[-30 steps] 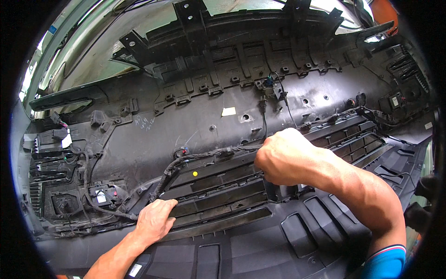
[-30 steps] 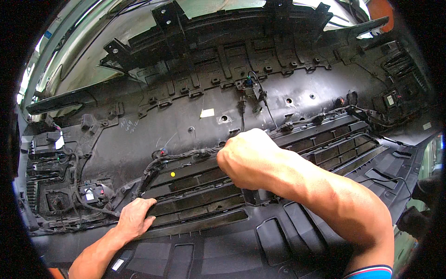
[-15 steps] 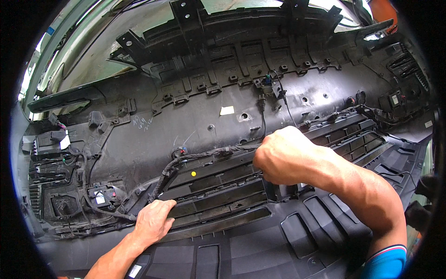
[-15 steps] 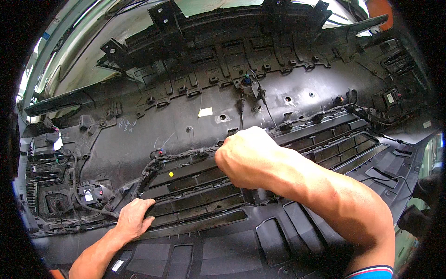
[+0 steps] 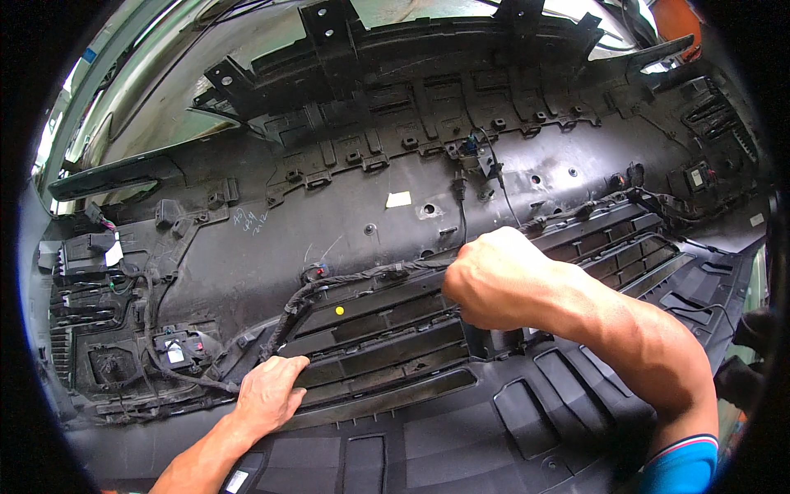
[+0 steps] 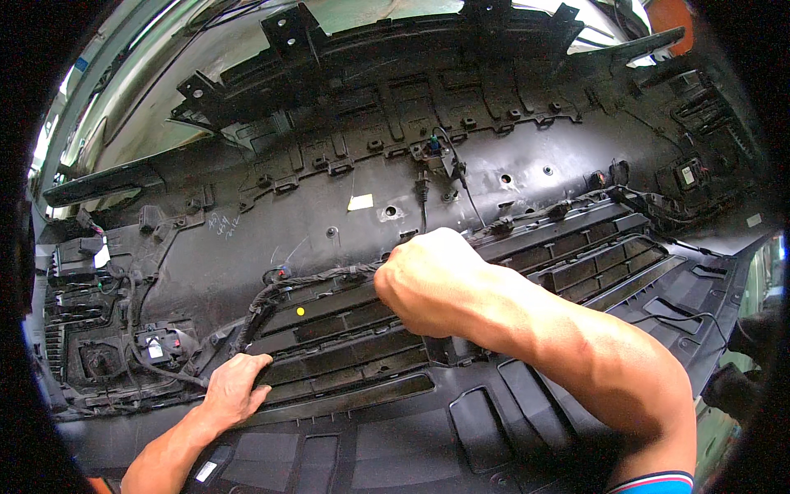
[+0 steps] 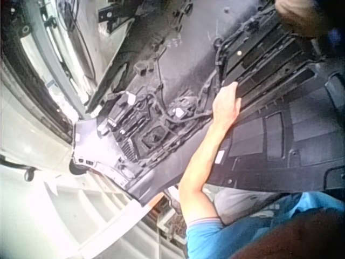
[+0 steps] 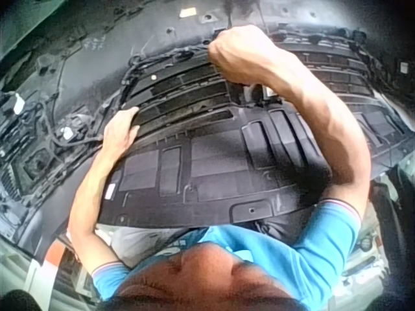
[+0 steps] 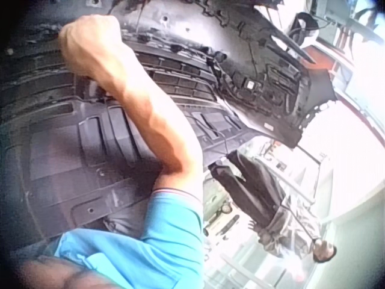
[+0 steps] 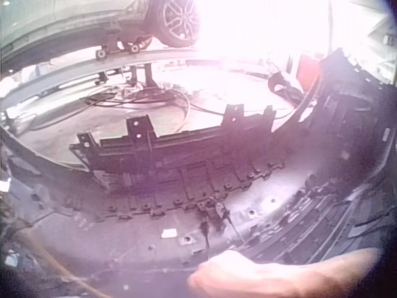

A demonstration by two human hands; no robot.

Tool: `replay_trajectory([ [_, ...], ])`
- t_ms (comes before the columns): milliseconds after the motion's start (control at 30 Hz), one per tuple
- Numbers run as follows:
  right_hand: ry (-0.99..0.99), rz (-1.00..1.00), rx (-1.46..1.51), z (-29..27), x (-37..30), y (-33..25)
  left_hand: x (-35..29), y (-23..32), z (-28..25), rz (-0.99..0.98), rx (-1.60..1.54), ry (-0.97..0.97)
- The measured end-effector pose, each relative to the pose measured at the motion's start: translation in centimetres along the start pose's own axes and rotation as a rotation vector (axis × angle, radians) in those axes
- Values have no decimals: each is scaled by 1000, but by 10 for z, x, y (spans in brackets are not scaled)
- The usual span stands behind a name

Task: The person uses a yellow hot glue gun to apply adhesive to a small black component and along a wiring harness under the hood of a car. They then press the wires into place to secure them.

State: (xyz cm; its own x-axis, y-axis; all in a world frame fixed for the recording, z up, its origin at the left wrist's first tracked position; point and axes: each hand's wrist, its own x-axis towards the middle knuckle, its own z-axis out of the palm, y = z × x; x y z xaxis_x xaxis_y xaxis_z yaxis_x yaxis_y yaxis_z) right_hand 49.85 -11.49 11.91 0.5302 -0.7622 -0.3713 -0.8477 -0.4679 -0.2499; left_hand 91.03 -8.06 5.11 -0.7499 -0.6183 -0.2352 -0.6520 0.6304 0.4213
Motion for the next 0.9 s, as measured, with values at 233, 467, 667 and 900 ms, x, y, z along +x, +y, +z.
replay_trajectory([
  [233, -45, 18, 19, -4, 2, 0, 1, 0, -1, -5, -5, -4],
  [467, -25, 17, 30, -1, 2, 1, 1, 1, -1, -3, -12, 1],
  [667, -28, 20, 25, -2, 1, 1, 0, 0, -1, -4, -10, 0],
  [900, -14, -8, 9, -2, 0, 1, 0, 0, 0, -10, -4, 0],
])
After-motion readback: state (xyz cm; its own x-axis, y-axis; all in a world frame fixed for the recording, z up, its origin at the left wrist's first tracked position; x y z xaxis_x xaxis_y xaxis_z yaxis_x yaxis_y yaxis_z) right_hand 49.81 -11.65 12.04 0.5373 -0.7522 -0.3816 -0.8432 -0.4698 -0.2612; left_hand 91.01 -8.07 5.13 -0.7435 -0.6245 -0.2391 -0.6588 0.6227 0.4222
